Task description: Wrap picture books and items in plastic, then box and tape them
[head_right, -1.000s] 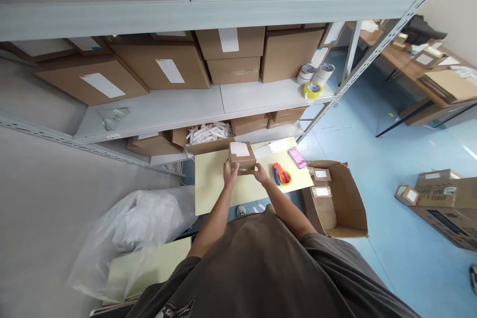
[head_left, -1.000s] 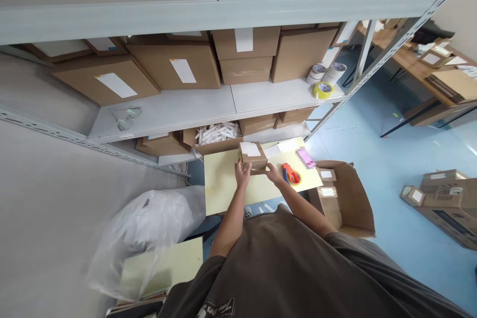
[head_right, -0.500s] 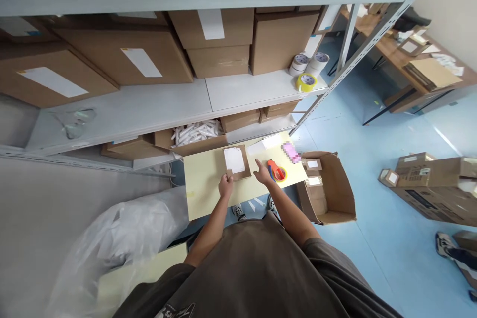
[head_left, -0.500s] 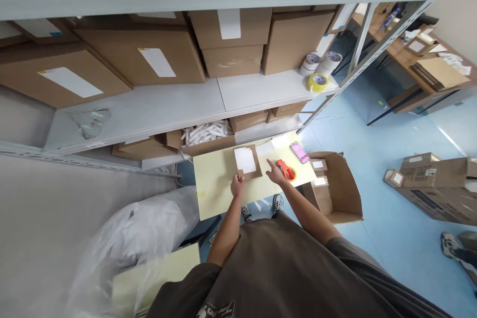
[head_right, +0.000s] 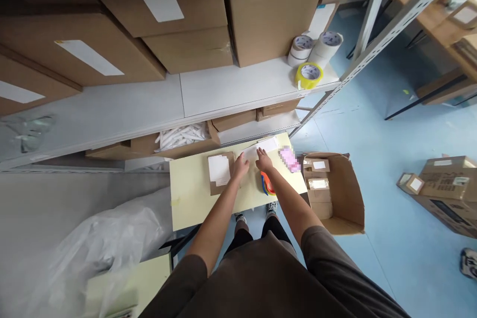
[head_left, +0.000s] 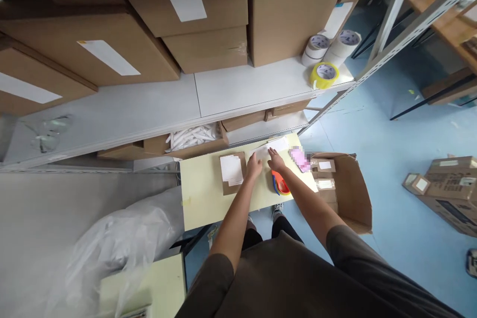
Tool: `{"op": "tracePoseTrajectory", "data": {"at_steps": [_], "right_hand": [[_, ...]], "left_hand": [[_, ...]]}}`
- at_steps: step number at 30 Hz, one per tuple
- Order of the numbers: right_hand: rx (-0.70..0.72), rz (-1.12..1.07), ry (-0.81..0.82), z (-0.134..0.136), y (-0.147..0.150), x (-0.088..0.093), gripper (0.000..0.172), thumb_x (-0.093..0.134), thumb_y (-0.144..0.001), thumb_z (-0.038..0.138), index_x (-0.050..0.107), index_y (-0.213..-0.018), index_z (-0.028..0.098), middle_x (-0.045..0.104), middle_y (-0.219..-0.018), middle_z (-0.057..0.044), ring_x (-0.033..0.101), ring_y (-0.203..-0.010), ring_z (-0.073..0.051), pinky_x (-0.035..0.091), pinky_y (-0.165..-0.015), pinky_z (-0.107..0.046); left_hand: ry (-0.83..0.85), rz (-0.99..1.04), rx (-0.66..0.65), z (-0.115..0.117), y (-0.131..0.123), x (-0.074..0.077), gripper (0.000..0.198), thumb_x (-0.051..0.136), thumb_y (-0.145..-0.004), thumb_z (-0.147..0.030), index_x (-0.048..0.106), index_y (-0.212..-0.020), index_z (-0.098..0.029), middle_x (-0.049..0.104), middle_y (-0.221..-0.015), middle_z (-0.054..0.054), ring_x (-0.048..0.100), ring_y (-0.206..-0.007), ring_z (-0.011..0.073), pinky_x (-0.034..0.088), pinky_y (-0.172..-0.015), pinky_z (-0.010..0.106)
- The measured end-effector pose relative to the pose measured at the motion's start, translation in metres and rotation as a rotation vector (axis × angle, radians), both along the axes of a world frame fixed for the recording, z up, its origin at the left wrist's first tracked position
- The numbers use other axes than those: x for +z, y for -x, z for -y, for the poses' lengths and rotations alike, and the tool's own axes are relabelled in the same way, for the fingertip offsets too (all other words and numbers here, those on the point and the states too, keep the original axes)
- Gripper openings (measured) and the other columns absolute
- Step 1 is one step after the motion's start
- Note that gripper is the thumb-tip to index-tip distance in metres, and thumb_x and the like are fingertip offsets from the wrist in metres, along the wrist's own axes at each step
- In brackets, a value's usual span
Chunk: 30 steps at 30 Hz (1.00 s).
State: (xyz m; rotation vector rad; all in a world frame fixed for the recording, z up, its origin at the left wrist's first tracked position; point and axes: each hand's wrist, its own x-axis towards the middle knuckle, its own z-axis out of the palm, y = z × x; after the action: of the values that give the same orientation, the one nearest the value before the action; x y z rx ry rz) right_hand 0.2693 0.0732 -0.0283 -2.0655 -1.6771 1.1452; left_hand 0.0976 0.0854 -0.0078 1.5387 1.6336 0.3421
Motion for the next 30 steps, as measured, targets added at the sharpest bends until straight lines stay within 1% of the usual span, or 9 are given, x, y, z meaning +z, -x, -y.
{"op": "tracePoseTrajectory", "data": {"at_steps": [3,6,11,14,18,21,25,28,30], "right_hand": [[0.069,0.016,0.050,-0.014,-0.003,-0.025,0.090,0.058,-0.081,0.007,0.041,-0.169,0.010,0.035,-0.178,-0.013,0.024,-0.168,-0.033,0.031,-0.135,-0.048],[0.122,0.019,0.046,-0.015,-0.003,-0.043,0.093,0.060,-0.080,0.007,0.040,-0.170,0.017,0.039,-0.176,-0.010,0.024,-0.167,-0.032,0.035,-0.133,-0.048],[0.180,0.048,0.056,-0.007,-0.004,-0.051,0.094,0.059,-0.082,0.007,0.038,-0.172,0.022,0.028,-0.181,-0.006,0.017,-0.170,-0.031,0.039,-0.130,-0.050],[0.180,0.056,0.086,-0.006,-0.004,-0.048,0.095,0.057,-0.081,0.003,0.037,-0.172,0.024,0.024,-0.182,-0.006,0.017,-0.170,-0.030,0.042,-0.128,-0.050],[0.170,0.024,0.074,-0.008,-0.009,-0.044,0.097,0.057,-0.081,0.001,0.037,-0.172,0.026,0.029,-0.180,-0.006,0.022,-0.169,-0.030,0.043,-0.129,-0.050],[0.170,0.005,0.034,-0.006,-0.013,-0.042,0.096,0.057,-0.081,0.001,0.038,-0.172,0.026,0.033,-0.179,-0.006,0.025,-0.168,-0.029,0.040,-0.131,-0.048],[0.127,0.001,0.031,0.000,-0.017,-0.037,0.091,0.056,-0.082,0.000,0.043,-0.170,0.023,0.039,-0.176,-0.007,0.028,-0.167,-0.027,0.036,-0.133,-0.046],[0.115,-0.006,0.055,0.005,-0.018,-0.029,0.087,0.056,-0.082,0.002,0.049,-0.166,0.020,0.043,-0.174,-0.009,0.033,-0.165,-0.028,0.035,-0.133,-0.045],[0.094,-0.002,0.066,0.007,-0.020,-0.021,0.083,0.057,-0.084,0.004,0.050,-0.165,0.018,0.045,-0.172,-0.012,0.040,-0.162,-0.028,0.037,-0.132,-0.045]], "left_hand": [[0.000,-0.135,-0.053,-0.036,-0.017,-0.028,0.065,0.062,-0.093,-0.013,0.054,-0.157,-0.014,0.057,-0.161,0.021,0.050,-0.151,0.0325,0.039,-0.126,0.043],[0.014,-0.233,-0.134,-0.058,-0.018,-0.048,0.065,0.065,-0.090,-0.011,0.057,-0.154,-0.014,0.058,-0.158,0.022,0.050,-0.149,0.0346,0.040,-0.124,0.044],[0.030,-0.326,-0.211,-0.073,-0.018,-0.063,0.050,0.071,-0.089,-0.019,0.067,-0.139,-0.016,0.071,-0.137,0.020,0.057,-0.138,0.0351,0.046,-0.116,0.044],[0.015,-0.373,-0.210,-0.076,-0.021,-0.063,0.058,0.078,-0.086,-0.023,0.065,-0.142,-0.017,0.064,-0.145,0.022,0.055,-0.139,0.0381,0.047,-0.114,0.046],[0.006,-0.455,-0.187,-0.080,-0.026,-0.060,0.068,0.088,-0.078,-0.029,0.064,-0.141,-0.018,0.055,-0.152,0.026,0.051,-0.140,0.0436,0.048,-0.111,0.051],[0.005,-0.461,-0.184,-0.081,-0.027,-0.058,0.056,0.087,-0.081,-0.029,0.067,-0.131,-0.016,0.059,-0.145,0.027,0.051,-0.140,0.0434,0.046,-0.113,0.054],[0.036,-0.410,-0.186,-0.075,-0.025,-0.053,0.040,0.074,-0.091,-0.017,0.066,-0.130,-0.013,0.068,-0.131,0.026,0.064,-0.130,0.0370,0.045,-0.114,0.051],[0.110,-0.385,-0.222,-0.069,-0.024,-0.042,0.031,0.072,-0.092,-0.014,0.072,-0.123,-0.013,0.074,-0.124,0.025,0.072,-0.119,0.0351,0.052,-0.104,0.046],[0.116,-0.370,-0.257,-0.066,-0.023,-0.030,0.021,0.071,-0.093,-0.016,0.077,-0.113,-0.015,0.076,-0.120,0.023,0.073,-0.117,0.0348,0.054,-0.100,0.043]]}}
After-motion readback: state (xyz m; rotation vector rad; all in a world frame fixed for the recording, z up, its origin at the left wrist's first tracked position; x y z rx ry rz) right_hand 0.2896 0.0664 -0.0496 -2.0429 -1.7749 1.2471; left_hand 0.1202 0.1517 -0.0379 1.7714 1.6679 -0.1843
